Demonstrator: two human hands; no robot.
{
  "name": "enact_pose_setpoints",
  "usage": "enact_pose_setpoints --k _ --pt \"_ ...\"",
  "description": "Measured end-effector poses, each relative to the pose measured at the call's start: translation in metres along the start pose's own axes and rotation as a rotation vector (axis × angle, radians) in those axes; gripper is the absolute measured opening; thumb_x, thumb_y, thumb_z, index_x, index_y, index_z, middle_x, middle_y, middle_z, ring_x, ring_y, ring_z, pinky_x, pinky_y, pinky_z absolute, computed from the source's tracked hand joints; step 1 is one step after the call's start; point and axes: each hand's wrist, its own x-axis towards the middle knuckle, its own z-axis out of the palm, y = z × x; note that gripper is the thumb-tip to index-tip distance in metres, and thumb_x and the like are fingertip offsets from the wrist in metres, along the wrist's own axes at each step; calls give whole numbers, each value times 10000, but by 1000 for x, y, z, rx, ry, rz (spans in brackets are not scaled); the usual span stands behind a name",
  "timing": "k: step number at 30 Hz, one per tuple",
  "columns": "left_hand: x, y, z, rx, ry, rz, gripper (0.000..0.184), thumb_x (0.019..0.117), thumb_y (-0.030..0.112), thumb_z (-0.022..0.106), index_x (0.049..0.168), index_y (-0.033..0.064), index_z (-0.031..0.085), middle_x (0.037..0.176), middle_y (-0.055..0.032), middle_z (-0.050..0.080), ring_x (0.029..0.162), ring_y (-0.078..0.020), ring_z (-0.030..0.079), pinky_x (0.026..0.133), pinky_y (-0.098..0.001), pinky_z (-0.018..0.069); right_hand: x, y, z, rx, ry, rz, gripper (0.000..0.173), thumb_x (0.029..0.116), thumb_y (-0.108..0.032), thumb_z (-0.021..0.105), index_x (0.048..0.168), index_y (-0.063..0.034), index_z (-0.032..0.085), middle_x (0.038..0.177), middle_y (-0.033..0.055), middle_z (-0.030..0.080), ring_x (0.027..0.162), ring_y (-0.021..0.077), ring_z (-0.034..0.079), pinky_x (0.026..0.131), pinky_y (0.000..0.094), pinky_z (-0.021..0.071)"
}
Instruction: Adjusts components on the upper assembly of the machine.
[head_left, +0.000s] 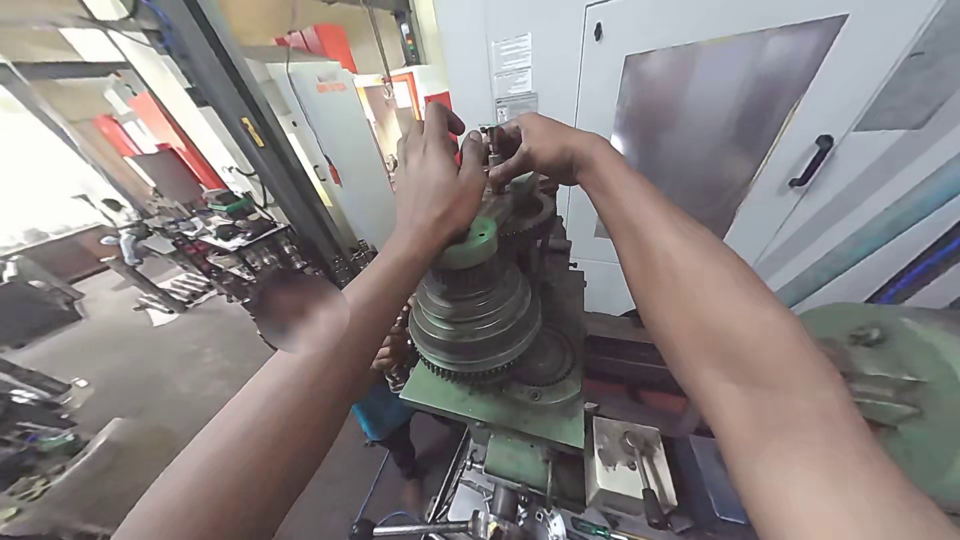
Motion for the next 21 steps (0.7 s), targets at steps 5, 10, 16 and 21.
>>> enact_pose_setpoints --k 5,10,16,21 --pt "1 -1 0 24 22 5 422 1041 386 448 1299 77 574 1176 -149 641 1106 -297 622 932 -504 501 7 8 -13 118 -136 23 302 907 54 643 1185 -63 651 1106 62 690 956 152 668 838 359 586" --pt "-1 0 1 72 73 30 445 1029 376 468 1333 61 548 1257 -173 591 1189 -326 567 991 -501 462 8 19 -16 147 -272 -40 293 911 109 544 1147 -37 635 1029 52 690 867 104 673 822 277 581" --pt "3 -1 2 97 79 42 450 1027 387 440 1337 82 555 1241 -135 607 1188 -271 576 1004 -475 453 0 20 -8 161 -186 -43 292 922 66 545 1172 -48 644 1041 36 696 846 79 662 787 251 571" --pt "3 2 -1 82 -5 -11 413 1047 407 446 1244 92 627 1115 -82 648 1003 -166 650 896 -408 519 -29 11 -7 -196 54 63 456 952 -162 697 1384 -72 582 1293 100 639 1087 133 650 952 329 535"
